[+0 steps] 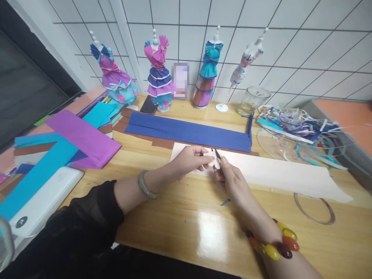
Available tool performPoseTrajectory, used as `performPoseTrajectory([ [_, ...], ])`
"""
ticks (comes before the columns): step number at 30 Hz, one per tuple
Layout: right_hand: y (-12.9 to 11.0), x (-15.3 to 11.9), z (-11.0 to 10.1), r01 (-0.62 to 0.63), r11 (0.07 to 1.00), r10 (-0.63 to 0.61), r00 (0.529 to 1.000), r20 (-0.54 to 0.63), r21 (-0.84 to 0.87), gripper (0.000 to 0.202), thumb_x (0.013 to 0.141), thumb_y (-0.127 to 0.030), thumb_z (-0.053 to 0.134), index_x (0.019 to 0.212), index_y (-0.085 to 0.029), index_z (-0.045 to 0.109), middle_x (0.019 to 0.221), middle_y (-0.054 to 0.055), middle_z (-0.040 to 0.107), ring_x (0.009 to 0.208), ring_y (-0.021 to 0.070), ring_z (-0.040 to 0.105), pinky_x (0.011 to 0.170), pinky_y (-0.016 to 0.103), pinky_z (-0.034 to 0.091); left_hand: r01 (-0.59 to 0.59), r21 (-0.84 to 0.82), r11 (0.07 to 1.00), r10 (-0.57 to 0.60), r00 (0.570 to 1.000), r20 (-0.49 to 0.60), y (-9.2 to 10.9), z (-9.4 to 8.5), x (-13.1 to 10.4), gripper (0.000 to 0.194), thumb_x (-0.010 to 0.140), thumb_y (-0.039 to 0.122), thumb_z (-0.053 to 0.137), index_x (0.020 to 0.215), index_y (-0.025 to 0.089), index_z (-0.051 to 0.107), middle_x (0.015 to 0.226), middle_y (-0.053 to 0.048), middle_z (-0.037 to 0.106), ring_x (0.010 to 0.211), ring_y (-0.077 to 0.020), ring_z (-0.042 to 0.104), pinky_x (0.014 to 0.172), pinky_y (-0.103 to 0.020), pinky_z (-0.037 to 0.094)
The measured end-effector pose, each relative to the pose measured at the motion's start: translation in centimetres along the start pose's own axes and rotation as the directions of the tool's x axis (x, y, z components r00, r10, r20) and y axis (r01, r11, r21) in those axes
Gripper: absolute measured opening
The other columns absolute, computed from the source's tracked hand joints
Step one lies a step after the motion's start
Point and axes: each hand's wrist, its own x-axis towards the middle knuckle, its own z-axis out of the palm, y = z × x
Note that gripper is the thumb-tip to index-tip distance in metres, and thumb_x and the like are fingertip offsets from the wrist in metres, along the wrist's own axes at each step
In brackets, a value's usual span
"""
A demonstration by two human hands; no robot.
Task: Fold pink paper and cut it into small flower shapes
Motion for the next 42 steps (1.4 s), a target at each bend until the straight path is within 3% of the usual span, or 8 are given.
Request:
performPoseTrajectory([
  [8,0.0,0.0,0.0,-0.022,0.999,0.022,1.000,-0.003,0.029,0.050,0.084,-0.063,0.033,0.061,-0.019,0.042,0.050,-0.006,0.028,0.041,0.0080,0.024,0.039,0.023,0.018,-0.024,-0.003,1.000,0.024,1.000,0.004,-0.5,0.2,-0.1,0.026,0.067,0.035,0.066,0.069,0.011,0.055,0.071,-0.005,0.060,0.056,-0.0061,0.051,0.058,-0.023,0.042],
  [13,-0.1,0.0,0.0,0.003,0.999,-0.003,1.000,-0.004,-0.043,0.052,0.085,-0.063,0.029,0.056,-0.020,0.038,0.049,-0.005,0.028,0.042,0.0087,0.024,0.038,0.023,0.018,-0.013,0.005,1.000,0.013,1.000,-0.009,-0.3,0.1,-0.1,0.027,0.066,0.036,0.067,0.070,0.011,0.057,0.068,-0.003,0.058,0.055,-0.0063,0.050,0.056,-0.022,0.041],
  [19,0.3,0.1,0.1,0.026,1.000,-0.026,1.000,-0.005,-0.012,0.049,0.084,-0.062,0.033,0.063,-0.019,0.042,0.051,-0.005,0.030,0.043,0.0091,0.026,0.039,0.022,0.020,-0.039,-0.010,0.999,0.039,0.999,0.009,-0.1,0.1,0.0,0.025,0.067,0.034,0.066,0.073,0.011,0.059,0.074,-0.006,0.061,0.060,-0.0080,0.052,0.057,-0.023,0.043],
  [29,-0.1,-0.1,0.2,-0.011,0.998,0.011,1.000,0.009,0.068,0.049,0.087,-0.059,0.032,0.058,-0.019,0.037,0.051,-0.006,0.025,0.042,0.0070,0.022,0.039,0.022,0.016,-0.047,0.051,0.998,0.047,0.999,-0.001,-0.5,0.3,-0.3,0.029,0.068,0.040,0.064,0.068,0.013,0.054,0.063,0.000,0.055,0.054,-0.0065,0.049,0.054,-0.022,0.038],
  [42,-1.0,-0.5,0.5,0.009,0.998,-0.009,1.000,-0.014,0.054,0.048,0.086,-0.059,0.034,0.056,-0.021,0.034,0.048,-0.007,0.025,0.041,0.0081,0.023,0.039,0.023,0.018,-0.044,-0.086,0.995,0.044,0.999,-0.010,-1.2,0.8,-0.6,0.031,0.063,0.040,0.068,0.065,0.012,0.057,0.054,0.002,0.049,0.052,-0.0061,0.043,0.055,-0.023,0.033],
])
